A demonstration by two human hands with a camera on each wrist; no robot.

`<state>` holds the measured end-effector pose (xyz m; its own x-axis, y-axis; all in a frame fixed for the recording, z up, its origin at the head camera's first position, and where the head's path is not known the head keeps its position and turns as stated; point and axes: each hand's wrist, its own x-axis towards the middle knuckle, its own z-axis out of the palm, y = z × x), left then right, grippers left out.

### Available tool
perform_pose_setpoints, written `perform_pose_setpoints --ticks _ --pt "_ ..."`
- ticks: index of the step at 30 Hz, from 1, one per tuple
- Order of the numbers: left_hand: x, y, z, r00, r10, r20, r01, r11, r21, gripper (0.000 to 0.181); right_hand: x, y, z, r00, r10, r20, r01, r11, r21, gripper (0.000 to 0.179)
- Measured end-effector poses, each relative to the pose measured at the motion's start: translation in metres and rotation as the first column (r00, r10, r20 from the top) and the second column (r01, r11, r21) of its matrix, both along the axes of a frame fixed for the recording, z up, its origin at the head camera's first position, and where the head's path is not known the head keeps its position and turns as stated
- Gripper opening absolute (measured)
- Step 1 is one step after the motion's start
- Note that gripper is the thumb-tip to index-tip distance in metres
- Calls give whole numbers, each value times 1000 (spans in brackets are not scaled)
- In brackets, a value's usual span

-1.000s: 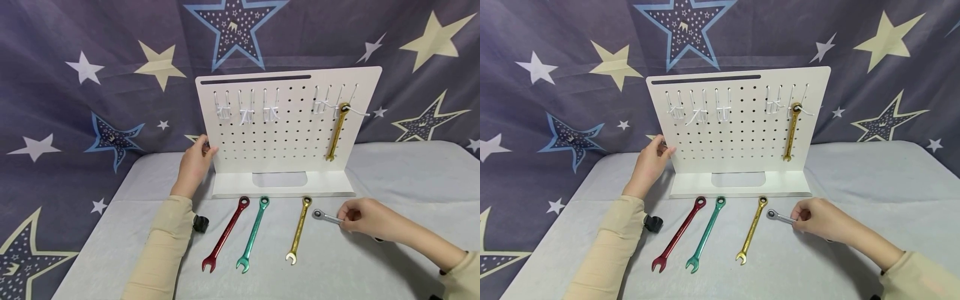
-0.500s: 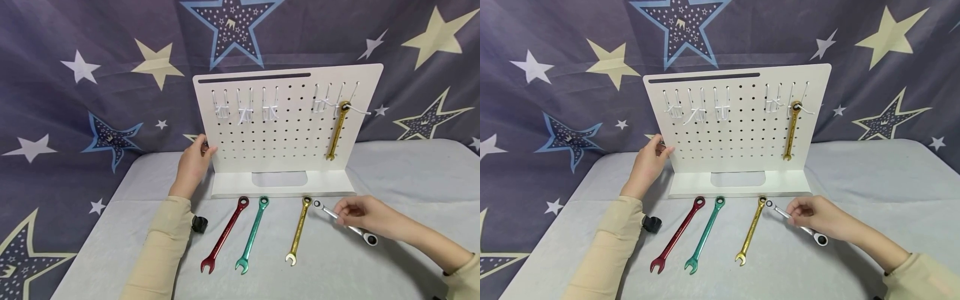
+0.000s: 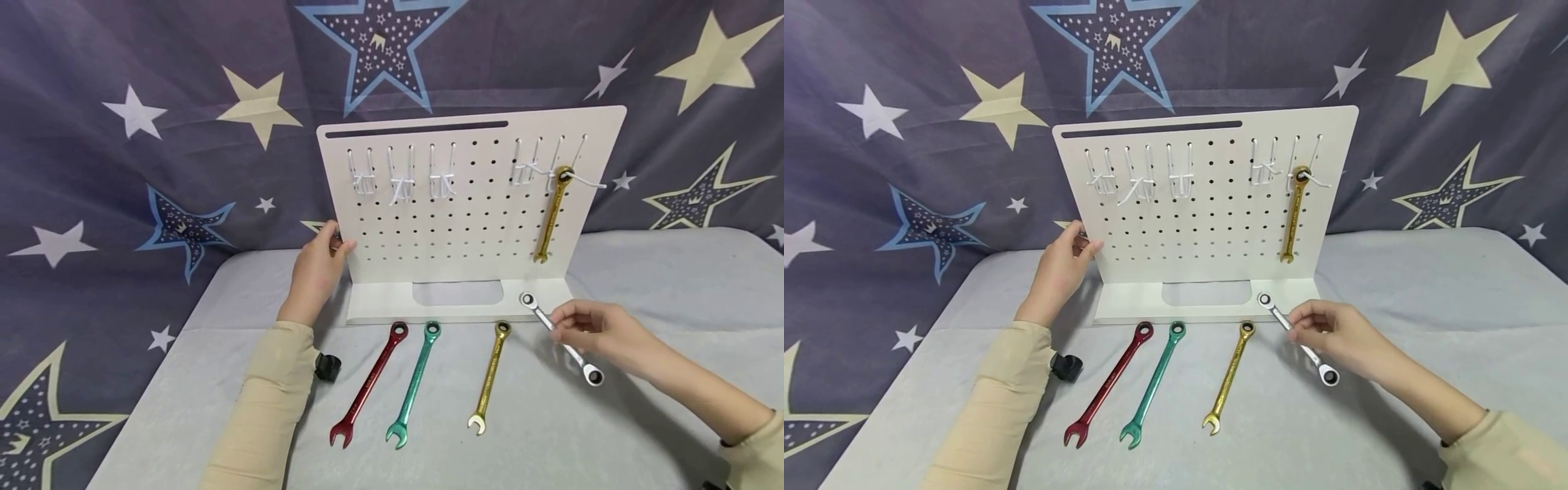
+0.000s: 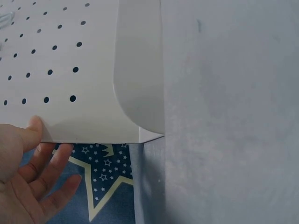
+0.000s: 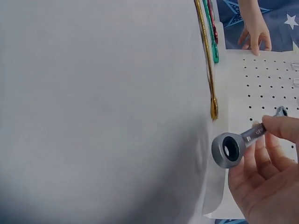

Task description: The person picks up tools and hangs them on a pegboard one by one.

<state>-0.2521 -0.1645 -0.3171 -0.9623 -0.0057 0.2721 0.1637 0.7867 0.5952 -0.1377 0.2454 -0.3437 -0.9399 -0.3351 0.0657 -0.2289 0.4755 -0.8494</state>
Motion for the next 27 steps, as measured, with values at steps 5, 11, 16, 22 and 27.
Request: perform_pose_setpoints --ticks 5,11,16,22,27 --pt "0 1 0 1000 -4 -9 4 1000 -6 24 0 -4 7 998 -69 -1 69 998 -16 21" --pt "1 1 1 1000 2 -2 -2 1000 -3 25 -2 -11 18 994 -104 -16 104 995 -7 22" --pt "2 1 1 1000 5 -2 -5 1000 -8 25 -3 -17 26 991 -130 -3 130 991 -12 22" --pt "0 0 -1 1000 0 0 0 1000 -11 25 -5 -23 33 986 -162 49 165 984 -64 25" --pt "1 0 -1 1000 -3 5 3 1000 -4 26 -9 -28 40 981 -186 57 192 972 -133 19"
